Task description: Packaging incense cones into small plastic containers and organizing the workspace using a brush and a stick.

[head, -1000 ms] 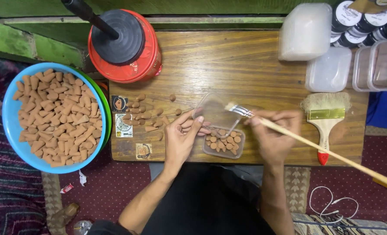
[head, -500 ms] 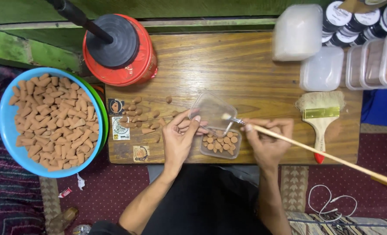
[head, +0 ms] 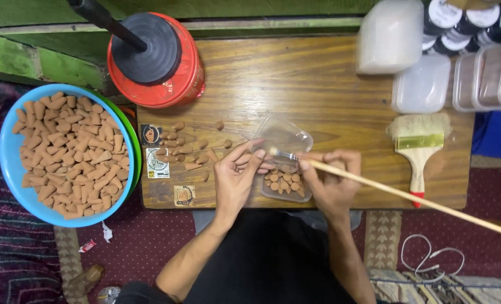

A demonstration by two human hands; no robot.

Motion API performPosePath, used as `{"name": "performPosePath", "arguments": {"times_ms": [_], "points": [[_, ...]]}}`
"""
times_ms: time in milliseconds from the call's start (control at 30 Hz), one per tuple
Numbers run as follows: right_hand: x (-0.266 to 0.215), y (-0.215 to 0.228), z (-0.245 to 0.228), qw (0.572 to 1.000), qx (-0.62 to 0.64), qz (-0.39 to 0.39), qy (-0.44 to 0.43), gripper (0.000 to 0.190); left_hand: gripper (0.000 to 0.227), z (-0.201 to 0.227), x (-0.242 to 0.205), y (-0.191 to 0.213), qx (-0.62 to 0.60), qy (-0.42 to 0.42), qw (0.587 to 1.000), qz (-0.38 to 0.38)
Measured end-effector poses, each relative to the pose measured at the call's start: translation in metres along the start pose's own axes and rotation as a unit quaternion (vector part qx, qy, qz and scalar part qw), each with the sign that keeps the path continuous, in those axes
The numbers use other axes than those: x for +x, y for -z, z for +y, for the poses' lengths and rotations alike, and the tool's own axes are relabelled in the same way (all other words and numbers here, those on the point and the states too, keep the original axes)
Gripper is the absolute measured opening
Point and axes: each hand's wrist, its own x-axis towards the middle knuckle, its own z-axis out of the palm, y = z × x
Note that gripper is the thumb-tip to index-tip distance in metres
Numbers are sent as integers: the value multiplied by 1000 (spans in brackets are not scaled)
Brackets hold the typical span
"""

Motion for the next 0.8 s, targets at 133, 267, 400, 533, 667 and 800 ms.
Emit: {"name": "performPosePath", "arguments": {"times_ms": [133, 267, 400, 533, 667, 800], "points": [[14, -1, -2, 999, 23, -12, -34, 45, 34, -1, -2, -6, 4, -4, 1000, -30], [20, -12, -7, 996, 19, -48, -66, 46, 36, 5, 1, -3, 11, -9, 999, -40], [28, -3, 8, 997, 34, -45, -58, 39, 34, -3, 1, 3, 25, -16, 999, -38], [34, -8, 2, 996, 58, -38, -58, 38, 34, -5, 3, 5, 27, -13, 999, -45], [21, -9, -7, 993, 66, -96, -26, 40, 32, -5, 3, 6, 24, -14, 999, -44], [29, 7, 22, 999, 37, 3, -4, 35, 32, -3, 0, 3, 12, -19, 999, -33]]}}
